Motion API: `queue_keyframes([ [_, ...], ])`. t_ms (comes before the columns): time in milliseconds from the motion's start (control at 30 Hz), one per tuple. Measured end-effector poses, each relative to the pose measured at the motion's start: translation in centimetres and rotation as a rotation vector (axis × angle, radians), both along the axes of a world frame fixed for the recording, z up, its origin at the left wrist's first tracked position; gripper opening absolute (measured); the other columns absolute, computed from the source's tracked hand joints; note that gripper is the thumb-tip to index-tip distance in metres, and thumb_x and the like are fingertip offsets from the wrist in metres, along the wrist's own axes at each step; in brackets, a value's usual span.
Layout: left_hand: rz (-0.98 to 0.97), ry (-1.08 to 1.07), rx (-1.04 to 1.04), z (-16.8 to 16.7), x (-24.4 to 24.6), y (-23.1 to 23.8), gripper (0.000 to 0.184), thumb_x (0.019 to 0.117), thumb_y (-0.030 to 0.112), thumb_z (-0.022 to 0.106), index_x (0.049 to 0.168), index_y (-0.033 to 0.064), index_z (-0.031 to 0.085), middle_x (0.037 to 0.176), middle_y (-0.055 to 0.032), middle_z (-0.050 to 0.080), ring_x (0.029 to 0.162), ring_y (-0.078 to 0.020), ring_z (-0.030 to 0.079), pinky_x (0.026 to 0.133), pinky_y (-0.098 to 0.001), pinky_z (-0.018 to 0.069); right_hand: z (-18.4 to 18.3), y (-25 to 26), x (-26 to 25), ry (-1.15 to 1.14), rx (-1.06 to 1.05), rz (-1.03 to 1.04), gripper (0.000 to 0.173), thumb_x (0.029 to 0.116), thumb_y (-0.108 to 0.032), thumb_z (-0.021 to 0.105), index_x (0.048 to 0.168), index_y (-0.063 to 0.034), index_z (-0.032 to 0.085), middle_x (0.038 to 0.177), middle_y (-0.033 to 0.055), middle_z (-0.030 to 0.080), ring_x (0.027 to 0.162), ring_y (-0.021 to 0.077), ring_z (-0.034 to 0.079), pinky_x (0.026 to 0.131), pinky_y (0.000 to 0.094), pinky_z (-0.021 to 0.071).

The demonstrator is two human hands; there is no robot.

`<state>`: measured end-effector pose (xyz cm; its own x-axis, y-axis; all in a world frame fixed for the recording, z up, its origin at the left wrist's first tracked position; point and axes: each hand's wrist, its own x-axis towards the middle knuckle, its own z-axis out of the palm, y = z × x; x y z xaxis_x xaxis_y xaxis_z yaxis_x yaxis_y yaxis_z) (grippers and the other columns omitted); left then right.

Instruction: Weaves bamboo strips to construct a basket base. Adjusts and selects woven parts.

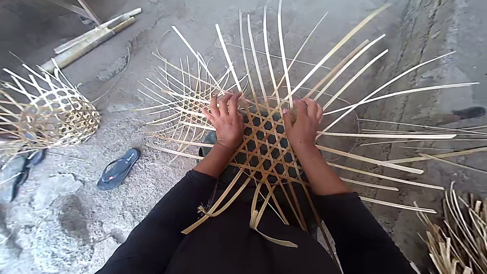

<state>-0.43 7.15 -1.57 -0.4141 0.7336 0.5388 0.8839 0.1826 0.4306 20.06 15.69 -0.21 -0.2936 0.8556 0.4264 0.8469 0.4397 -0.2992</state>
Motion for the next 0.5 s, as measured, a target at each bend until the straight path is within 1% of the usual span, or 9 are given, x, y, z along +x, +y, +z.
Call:
queue_keyframes([
  [67, 0.009, -0.025, 0.001, -0.2, 0.0, 0.1, 0.046, 0.0965, 0.011, 0.052, 0.142, 0.0212, 0.055, 0.141, -0.0155, 0.059, 0.141, -0.0522, 0.038, 0.103, -0.0807, 0.0243, -0.1, 0.0, 0.0, -0.008, 0.007, -0.005, 0.047, 0.1035, -0.045, 0.053, 0.13, -0.0085, 0.066, 0.139, 0.0162, 0.059, 0.135, 0.0405, 0.048, 0.11, 0.0601, 0.0371],
  [133, 0.017, -0.052, -0.022, -0.2, 0.0, 0.1, 0.048, 0.0962, 0.012, 0.052, 0.143, 0.0202, 0.053, 0.142, -0.0157, 0.058, 0.142, -0.0515, 0.038, 0.104, -0.0807, 0.0235, -0.1, 0.0, 0.0, -0.009, 0.015, -0.007, 0.047, 0.1035, -0.046, 0.053, 0.129, -0.0086, 0.067, 0.138, 0.0159, 0.06, 0.135, 0.04, 0.049, 0.11, 0.0601, 0.0371],
  [200, 0.012, -0.075, -0.035, 0.2, -0.2, -0.1, 0.049, 0.0946, 0.013, 0.056, 0.143, 0.0185, 0.053, 0.143, -0.0171, 0.056, 0.144, -0.0525, 0.035, 0.105, -0.0833, 0.0194, -0.2, -0.1, 0.1, -0.013, 0.007, -0.01, 0.047, 0.1037, -0.046, 0.052, 0.129, -0.0082, 0.067, 0.139, 0.0157, 0.059, 0.135, 0.0393, 0.049, 0.109, 0.0604, 0.0368],
  [233, 0.006, -0.082, -0.017, 0.6, -0.4, -0.2, 0.051, 0.0917, 0.015, 0.061, 0.142, 0.0179, 0.055, 0.143, -0.0179, 0.056, 0.144, -0.053, 0.034, 0.105, -0.0836, 0.0178, -0.2, -0.2, 0.1, -0.014, 0.001, -0.014, 0.048, 0.1038, -0.046, 0.052, 0.129, -0.0081, 0.067, 0.14, 0.0155, 0.059, 0.135, 0.0389, 0.049, 0.11, 0.0604, 0.0366],
  [267, -0.005, -0.079, 0.026, 1.1, -0.7, -0.3, 0.053, 0.0869, 0.018, 0.065, 0.14, 0.0174, 0.058, 0.141, -0.0187, 0.057, 0.143, -0.0536, 0.034, 0.106, -0.0834, 0.0176, -0.2, -0.2, 0.1, -0.012, -0.004, -0.018, 0.048, 0.1038, -0.046, 0.052, 0.129, -0.0083, 0.067, 0.14, 0.0153, 0.058, 0.136, 0.0386, 0.048, 0.11, 0.0603, 0.0364],
  [300, -0.021, -0.063, 0.066, 1.9, -0.9, -0.3, 0.056, 0.0833, 0.024, 0.069, 0.138, 0.0172, 0.06, 0.141, -0.0185, 0.057, 0.144, -0.0539, 0.033, 0.106, -0.0834, 0.0165, -0.1, -0.1, 0.1, -0.011, -0.004, -0.021, 0.048, 0.1038, -0.047, 0.052, 0.129, -0.0085, 0.066, 0.141, 0.0151, 0.058, 0.136, 0.0385, 0.049, 0.11, 0.0603, 0.0363],
  [367, -0.064, 0.006, 0.107, 3.8, -0.9, -0.1, 0.06, 0.0794, 0.038, 0.072, 0.135, 0.0181, 0.062, 0.141, -0.0175, 0.057, 0.144, -0.0534, 0.033, 0.107, -0.0841, 0.0147, -0.2, 0.1, -0.1, -0.006, -0.001, -0.016, 0.048, 0.1036, -0.046, 0.052, 0.128, -0.008, 0.066, 0.14, 0.0157, 0.058, 0.135, 0.039, 0.049, 0.11, 0.0606, 0.0364],
  [433, -0.111, 0.091, 0.041, 5.3, -0.4, 0.7, 0.061, 0.0773, 0.037, 0.075, 0.135, 0.0215, 0.062, 0.145, -0.0172, 0.055, 0.147, -0.0522, 0.03, 0.108, -0.0844, 0.0111, -0.2, 0.0, -0.3, -0.001, -0.008, -0.011, 0.047, 0.1035, -0.046, 0.053, 0.127, -0.0072, 0.067, 0.14, 0.0163, 0.058, 0.134, 0.0397, 0.05, 0.11, 0.0611, 0.0361],
  [500, -0.13, 0.139, -0.092, 5.3, -0.2, 2.0, 0.066, 0.0759, 0.03, 0.077, 0.139, 0.0273, 0.059, 0.153, -0.014, 0.048, 0.15, -0.0503, 0.025, 0.109, -0.0843, 0.0078, -0.3, -0.1, -0.3, 0.002, -0.014, -0.016, 0.047, 0.1033, -0.046, 0.052, 0.127, -0.0076, 0.067, 0.14, 0.0156, 0.058, 0.135, 0.0391, 0.049, 0.11, 0.0607, 0.0357],
])
